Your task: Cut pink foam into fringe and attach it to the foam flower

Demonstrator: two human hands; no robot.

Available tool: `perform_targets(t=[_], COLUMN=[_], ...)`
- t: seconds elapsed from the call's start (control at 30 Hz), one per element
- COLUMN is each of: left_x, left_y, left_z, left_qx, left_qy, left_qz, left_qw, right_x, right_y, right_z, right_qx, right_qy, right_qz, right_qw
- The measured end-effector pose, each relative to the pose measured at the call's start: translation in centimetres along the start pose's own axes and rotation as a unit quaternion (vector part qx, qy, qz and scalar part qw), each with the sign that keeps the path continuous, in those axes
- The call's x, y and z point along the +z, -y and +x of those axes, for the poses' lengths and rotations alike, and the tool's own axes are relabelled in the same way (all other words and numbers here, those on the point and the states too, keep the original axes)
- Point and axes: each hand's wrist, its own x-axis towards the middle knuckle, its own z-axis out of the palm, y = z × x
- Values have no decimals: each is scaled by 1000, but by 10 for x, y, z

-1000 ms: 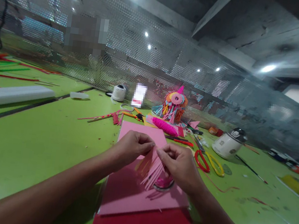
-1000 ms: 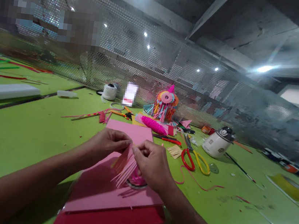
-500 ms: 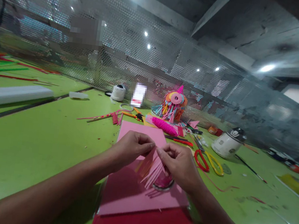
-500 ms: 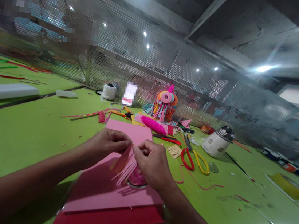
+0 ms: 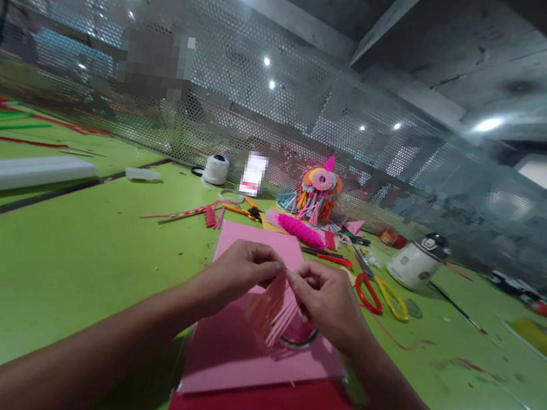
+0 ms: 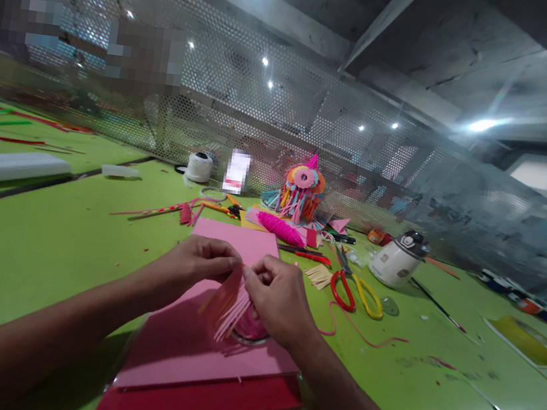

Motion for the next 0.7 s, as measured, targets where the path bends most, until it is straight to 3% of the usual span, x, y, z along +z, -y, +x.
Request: perform_targets(t=[0.3, 0.57, 0.7], left_x=[-4, -8, -9], left_y=[13, 19, 19], left_z=[7, 10, 11], left_qx=[31, 61, 71], left_qy=[-4, -17, -31], left_qz=[51, 82, 99], left_qw=[998, 995, 992], right_x=[0, -6, -5], right_y=[1, 1, 2], right_z=[0, 1, 1], right_qx=[0, 37, 36], right_qy=[0, 36, 16], right_qz=[2, 108, 108], right_qw=[1000, 993, 993])
